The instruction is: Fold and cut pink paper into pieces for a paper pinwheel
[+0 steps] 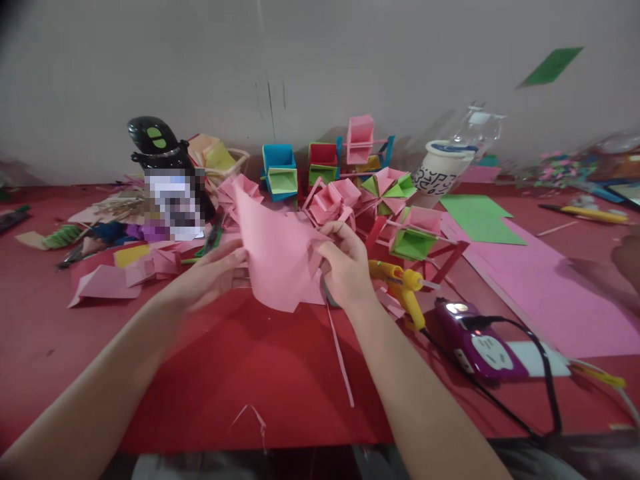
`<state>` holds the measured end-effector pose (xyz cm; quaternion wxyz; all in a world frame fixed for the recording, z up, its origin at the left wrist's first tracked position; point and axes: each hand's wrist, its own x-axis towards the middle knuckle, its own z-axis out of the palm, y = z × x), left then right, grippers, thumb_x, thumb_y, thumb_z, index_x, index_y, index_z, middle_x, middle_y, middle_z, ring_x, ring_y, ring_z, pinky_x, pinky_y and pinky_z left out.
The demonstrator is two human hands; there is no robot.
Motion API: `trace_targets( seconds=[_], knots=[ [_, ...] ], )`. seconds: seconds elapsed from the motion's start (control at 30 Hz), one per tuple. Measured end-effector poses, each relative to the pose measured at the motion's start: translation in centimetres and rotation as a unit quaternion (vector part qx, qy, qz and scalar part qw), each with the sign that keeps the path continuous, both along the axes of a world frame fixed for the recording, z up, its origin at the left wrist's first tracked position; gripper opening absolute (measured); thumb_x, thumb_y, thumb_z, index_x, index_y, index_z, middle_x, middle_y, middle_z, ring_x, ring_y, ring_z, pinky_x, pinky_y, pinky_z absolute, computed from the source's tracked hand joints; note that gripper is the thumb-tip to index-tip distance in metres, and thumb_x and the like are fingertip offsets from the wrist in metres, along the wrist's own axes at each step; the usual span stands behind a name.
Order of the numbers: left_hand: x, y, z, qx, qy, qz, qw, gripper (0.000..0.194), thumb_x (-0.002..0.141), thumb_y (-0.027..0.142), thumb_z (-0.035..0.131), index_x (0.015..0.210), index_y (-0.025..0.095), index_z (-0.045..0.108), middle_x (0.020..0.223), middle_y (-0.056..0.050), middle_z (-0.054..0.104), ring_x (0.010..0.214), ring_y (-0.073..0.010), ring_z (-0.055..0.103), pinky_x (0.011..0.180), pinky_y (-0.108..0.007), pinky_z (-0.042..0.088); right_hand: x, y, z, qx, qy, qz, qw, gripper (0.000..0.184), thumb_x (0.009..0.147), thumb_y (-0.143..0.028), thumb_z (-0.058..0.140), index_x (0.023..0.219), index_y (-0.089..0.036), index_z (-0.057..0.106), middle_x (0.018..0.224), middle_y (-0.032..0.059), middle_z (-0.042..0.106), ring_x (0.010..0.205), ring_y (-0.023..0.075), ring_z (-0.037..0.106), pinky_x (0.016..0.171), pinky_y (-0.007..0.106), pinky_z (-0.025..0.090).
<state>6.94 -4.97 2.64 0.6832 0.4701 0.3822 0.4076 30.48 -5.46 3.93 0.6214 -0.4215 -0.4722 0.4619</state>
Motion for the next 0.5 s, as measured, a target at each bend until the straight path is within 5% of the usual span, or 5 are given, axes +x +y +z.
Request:
trace_targets(
  seconds=[0.2,0.5],
  knots=[
    [0.0,0.9,0.8,0.025,-0.026,0.188,0.982,0.027,0.080,0.019,0.070,0.107,0.015,0.066,0.112,-0.011,0.070,0.083,-0.0153,0.069,0.070,-0.026,0.059,0.6,0.4,-0.3,-0.019,0.021,0.018,0.999,0.026,0.063,-0.018,0.063,0.085,-0.025,0.051,0.070,-0.0051,0.055,0.059,0.0141,0.056,0.056,0.029,0.046],
    [-0.9,0.8,0.6,0.008,-0.017,0.167,0.986,0.021,0.075,0.028,0.080,0.082,0.015,0.065,0.082,-0.003,0.069,0.071,-0.0121,0.064,0.066,-0.024,0.055,1.1,0.0,-0.5,-0.136,-0.052,0.114,0.983,0.026,0.076,-0.045,0.075,0.079,-0.019,0.072,0.078,0.0045,0.072,0.074,0.0206,0.068,0.071,0.033,0.051]
  ],
)
